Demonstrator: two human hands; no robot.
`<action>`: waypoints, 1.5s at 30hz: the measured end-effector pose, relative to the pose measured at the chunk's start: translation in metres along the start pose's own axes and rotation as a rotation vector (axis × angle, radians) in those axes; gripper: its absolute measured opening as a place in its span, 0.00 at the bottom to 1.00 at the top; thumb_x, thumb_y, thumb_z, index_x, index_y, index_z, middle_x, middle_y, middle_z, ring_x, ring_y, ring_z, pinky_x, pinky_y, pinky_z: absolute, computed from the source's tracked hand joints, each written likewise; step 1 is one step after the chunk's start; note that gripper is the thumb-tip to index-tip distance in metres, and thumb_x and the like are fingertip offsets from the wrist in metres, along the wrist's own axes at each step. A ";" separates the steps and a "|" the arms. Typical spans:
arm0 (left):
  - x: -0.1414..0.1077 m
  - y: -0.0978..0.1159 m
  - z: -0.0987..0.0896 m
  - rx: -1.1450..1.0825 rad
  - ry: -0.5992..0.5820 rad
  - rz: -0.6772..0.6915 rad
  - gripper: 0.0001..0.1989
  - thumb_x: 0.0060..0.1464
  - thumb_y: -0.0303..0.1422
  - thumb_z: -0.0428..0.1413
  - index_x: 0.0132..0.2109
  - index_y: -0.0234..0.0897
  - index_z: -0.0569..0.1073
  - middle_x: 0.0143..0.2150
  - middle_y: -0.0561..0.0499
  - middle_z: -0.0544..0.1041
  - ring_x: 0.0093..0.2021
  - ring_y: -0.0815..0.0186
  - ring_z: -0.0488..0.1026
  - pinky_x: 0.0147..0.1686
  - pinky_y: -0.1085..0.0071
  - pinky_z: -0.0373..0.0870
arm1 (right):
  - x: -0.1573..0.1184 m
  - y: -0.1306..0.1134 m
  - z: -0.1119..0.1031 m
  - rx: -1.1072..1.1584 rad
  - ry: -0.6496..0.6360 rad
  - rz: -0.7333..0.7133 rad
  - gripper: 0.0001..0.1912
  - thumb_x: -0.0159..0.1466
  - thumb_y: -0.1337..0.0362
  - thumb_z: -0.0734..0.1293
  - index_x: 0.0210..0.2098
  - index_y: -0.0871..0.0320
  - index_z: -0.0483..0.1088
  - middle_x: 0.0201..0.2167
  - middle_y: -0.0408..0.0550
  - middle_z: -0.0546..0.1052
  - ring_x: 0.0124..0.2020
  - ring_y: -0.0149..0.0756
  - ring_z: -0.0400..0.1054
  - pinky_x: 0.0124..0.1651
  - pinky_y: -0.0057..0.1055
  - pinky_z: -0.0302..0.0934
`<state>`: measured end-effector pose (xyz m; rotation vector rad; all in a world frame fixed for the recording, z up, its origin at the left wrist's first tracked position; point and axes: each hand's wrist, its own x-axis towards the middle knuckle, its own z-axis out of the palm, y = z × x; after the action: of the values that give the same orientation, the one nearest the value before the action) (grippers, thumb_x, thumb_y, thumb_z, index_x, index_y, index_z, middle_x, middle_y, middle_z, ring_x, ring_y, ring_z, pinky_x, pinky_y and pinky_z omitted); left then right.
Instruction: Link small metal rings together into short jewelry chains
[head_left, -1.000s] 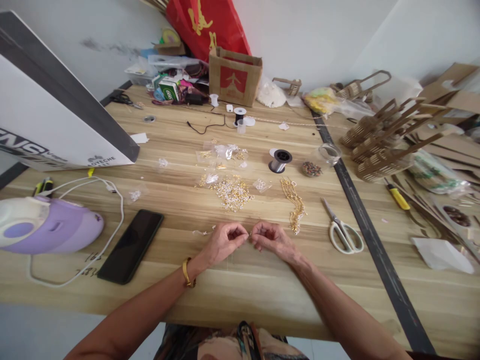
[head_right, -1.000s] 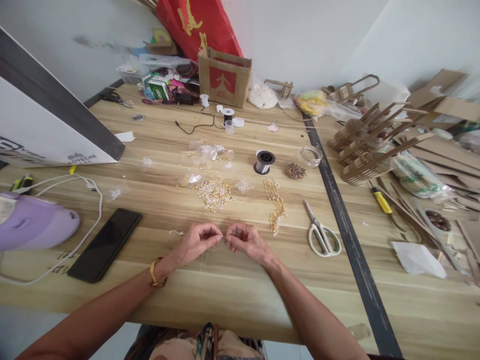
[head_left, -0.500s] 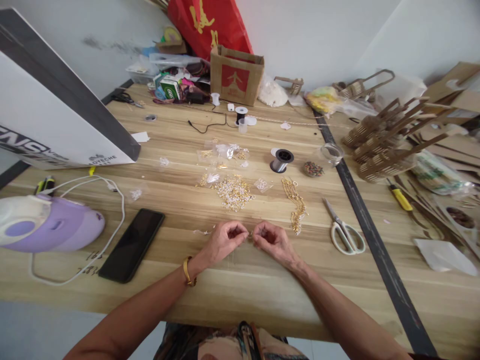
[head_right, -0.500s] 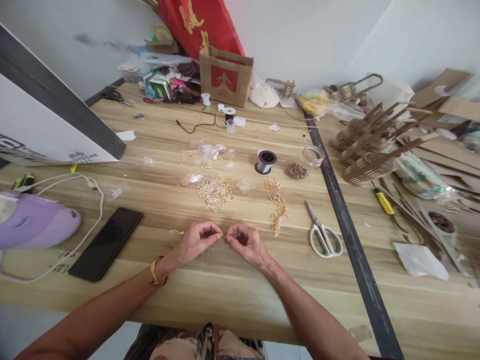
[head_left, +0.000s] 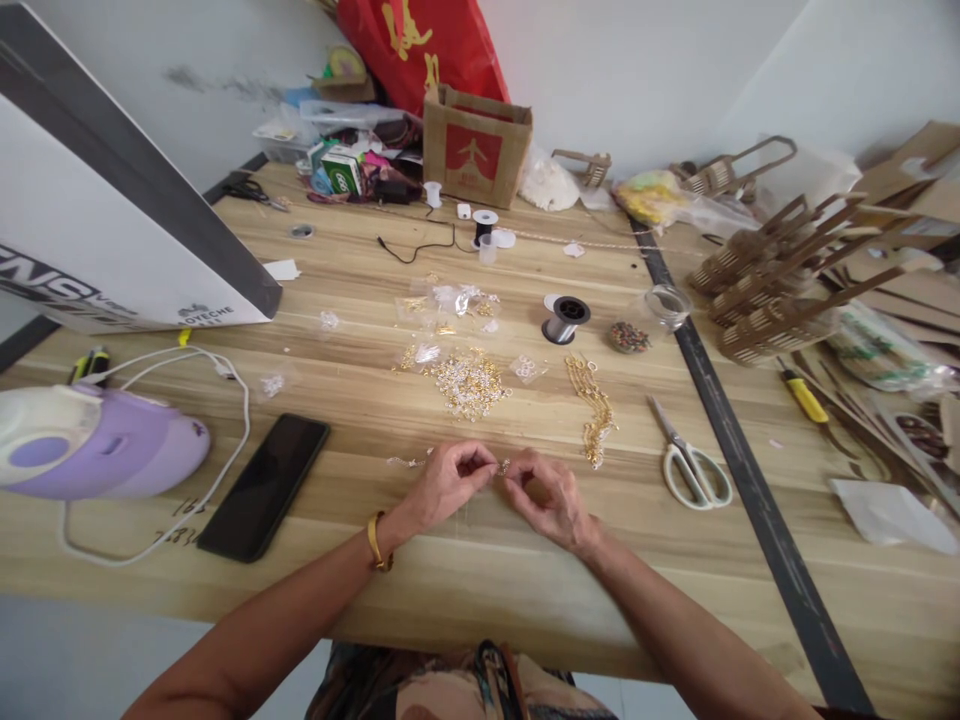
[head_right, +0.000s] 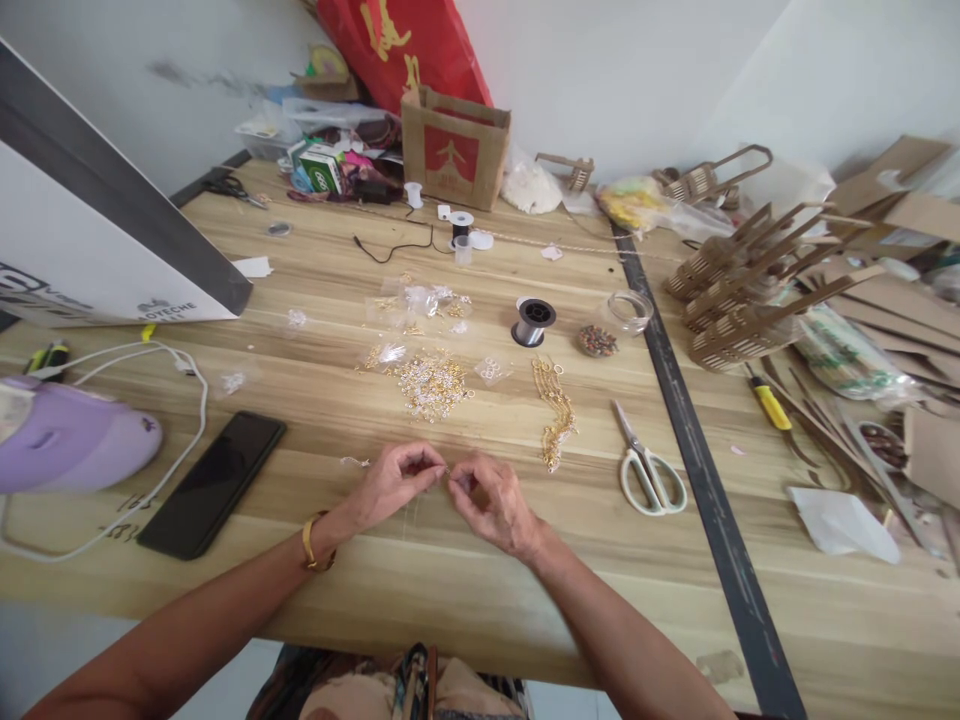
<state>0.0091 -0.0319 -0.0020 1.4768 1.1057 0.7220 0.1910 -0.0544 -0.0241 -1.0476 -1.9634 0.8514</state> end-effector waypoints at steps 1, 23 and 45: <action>0.000 0.000 0.000 0.000 0.000 0.001 0.06 0.50 0.28 0.55 0.28 0.32 0.73 0.25 0.52 0.73 0.26 0.71 0.67 0.27 0.77 0.63 | 0.000 0.000 0.000 -0.011 -0.009 -0.015 0.01 0.63 0.66 0.62 0.34 0.55 0.64 0.26 0.46 0.71 0.26 0.32 0.65 0.30 0.29 0.60; 0.000 0.000 0.000 -0.024 -0.004 0.001 0.06 0.50 0.28 0.55 0.29 0.30 0.73 0.24 0.52 0.73 0.26 0.72 0.66 0.27 0.77 0.62 | 0.000 0.003 0.002 -0.028 0.015 -0.059 0.02 0.63 0.68 0.62 0.33 0.57 0.64 0.26 0.45 0.72 0.25 0.29 0.65 0.29 0.26 0.60; -0.001 0.002 0.000 -0.054 -0.019 0.002 0.05 0.50 0.28 0.55 0.29 0.31 0.73 0.23 0.54 0.72 0.24 0.72 0.67 0.26 0.78 0.63 | 0.002 0.001 0.000 -0.025 0.045 -0.001 0.02 0.63 0.68 0.62 0.33 0.57 0.64 0.25 0.44 0.71 0.24 0.29 0.65 0.26 0.24 0.59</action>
<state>0.0093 -0.0322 -0.0001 1.4368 1.0622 0.7322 0.1902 -0.0521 -0.0245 -1.0713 -1.9413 0.7982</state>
